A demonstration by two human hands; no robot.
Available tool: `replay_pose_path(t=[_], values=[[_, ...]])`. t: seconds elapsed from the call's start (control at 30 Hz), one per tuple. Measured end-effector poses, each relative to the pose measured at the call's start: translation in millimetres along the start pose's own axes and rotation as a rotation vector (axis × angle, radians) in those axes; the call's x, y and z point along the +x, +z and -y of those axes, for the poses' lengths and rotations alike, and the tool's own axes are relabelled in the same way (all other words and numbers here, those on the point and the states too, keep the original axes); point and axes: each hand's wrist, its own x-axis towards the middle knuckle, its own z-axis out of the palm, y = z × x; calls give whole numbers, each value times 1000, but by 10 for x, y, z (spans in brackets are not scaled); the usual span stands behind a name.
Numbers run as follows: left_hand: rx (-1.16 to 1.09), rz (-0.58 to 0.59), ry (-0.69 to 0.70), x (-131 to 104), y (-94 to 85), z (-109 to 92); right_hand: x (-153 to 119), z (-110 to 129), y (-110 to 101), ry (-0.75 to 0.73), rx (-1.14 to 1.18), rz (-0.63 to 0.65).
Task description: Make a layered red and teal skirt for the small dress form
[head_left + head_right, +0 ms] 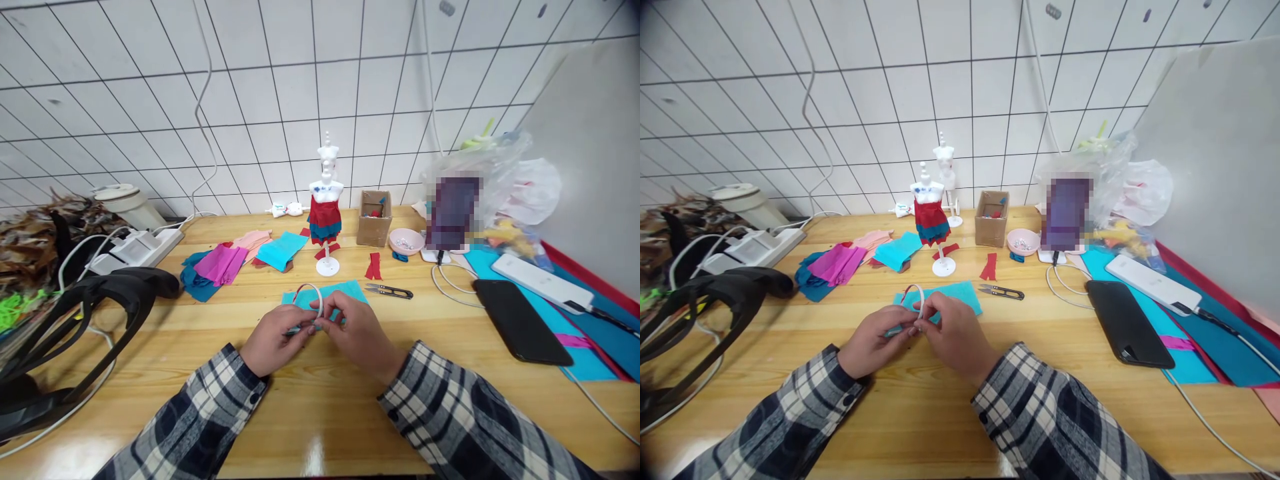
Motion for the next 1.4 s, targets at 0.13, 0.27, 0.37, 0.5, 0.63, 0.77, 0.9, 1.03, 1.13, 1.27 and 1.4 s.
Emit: replay_pose_path(t=[0.13, 0.27, 0.37, 0.5, 0.63, 0.77, 0.9, 1.03, 1.13, 1.27, 1.4], values=[[38, -24, -13, -11, 3, -8, 0, -7, -9, 40, -37, -80], [47, -31, -40, -5, 11, -18, -2, -26, -6, 12, -105, -103], [48, -31, -43, -1, 16, -24, -12, -49, 4, 3, -144, -115], [59, -47, -49, -3, 22, -31, -23, -58, -3, -21, -211, -128], [80, -54, -80, -3, 30, -33, -23, -36, -32, -55, -273, -115], [60, -36, -88, -3, 38, -29, -24, -15, -49, -39, -246, -47], [61, -11, -85, -6, 45, -22, -25, -3, -54, -12, -235, -23], [89, -3, -104, -4, 35, -8, -9, -7, -71, -27, -248, 4], [147, -16, -179, 10, -5, -1, 22, -28, -103, -71, -251, -27], [153, 37, -160, 36, -88, -11, 78, -53, -168, -96, -245, -125], [181, 38, -147, 37, -128, -4, 110, -58, -222, -51, -244, -178]])
